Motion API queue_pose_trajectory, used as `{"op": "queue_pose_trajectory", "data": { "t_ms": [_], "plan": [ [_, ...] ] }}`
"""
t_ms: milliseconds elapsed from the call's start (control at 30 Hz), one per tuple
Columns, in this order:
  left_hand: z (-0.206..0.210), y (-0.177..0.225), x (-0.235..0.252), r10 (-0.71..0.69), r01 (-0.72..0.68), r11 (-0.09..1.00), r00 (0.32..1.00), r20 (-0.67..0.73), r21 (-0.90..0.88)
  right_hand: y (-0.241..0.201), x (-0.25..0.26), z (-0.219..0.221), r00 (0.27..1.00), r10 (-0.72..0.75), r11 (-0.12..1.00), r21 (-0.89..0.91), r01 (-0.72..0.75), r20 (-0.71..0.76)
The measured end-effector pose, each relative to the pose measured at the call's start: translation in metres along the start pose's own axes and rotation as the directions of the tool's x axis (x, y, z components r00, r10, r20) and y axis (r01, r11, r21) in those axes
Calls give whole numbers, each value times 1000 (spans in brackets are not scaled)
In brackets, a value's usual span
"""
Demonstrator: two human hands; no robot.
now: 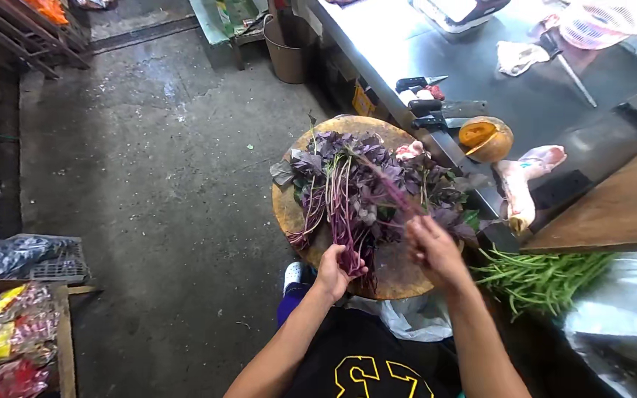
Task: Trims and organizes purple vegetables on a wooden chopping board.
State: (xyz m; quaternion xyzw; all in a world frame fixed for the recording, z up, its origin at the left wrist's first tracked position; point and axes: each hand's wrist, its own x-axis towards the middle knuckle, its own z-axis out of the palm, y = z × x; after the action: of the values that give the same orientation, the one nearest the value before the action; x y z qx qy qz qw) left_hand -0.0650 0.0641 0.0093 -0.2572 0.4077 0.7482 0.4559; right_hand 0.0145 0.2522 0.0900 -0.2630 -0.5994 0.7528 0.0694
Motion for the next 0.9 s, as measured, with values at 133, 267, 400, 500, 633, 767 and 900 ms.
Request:
{"op": "queue_pose_trajectory", "data": {
  "t_ms": [133, 267, 400, 500, 633, 767, 900],
  "plan": [
    [3, 1, 8, -51, 44, 994, 996, -78, -100, -60, -9, -29, 974, -223, 975, -14, 223, -44],
    [-3, -3, 15, -20, 13, 996, 997, -75, -94, -109, -26, -47, 873, -480, 876, -10, 481, -89],
    [-8, -10, 19, 37, -39, 999, 996, -82, -23, -123, -35, -43, 851, -522, 848, -139, 511, -55],
    [-6, -14, 17, 63, -63, 998, 996, -70, -7, -89, -28, -27, 950, -311, 874, -392, 287, 3],
    [-8, -17, 17, 84, -82, 996, 994, -74, 36, 1, -9, 8, 989, 139, 793, -604, -80, 51],
    [-12, -24, 21, 159, -141, 969, 985, -72, 204, 78, 3, 37, 962, 265, 831, -523, -190, 71],
    [-12, -30, 24, 203, -194, 946, 979, -8, 260, 91, 5, 47, 963, 260, 848, -493, -195, 66]
  ]
}}
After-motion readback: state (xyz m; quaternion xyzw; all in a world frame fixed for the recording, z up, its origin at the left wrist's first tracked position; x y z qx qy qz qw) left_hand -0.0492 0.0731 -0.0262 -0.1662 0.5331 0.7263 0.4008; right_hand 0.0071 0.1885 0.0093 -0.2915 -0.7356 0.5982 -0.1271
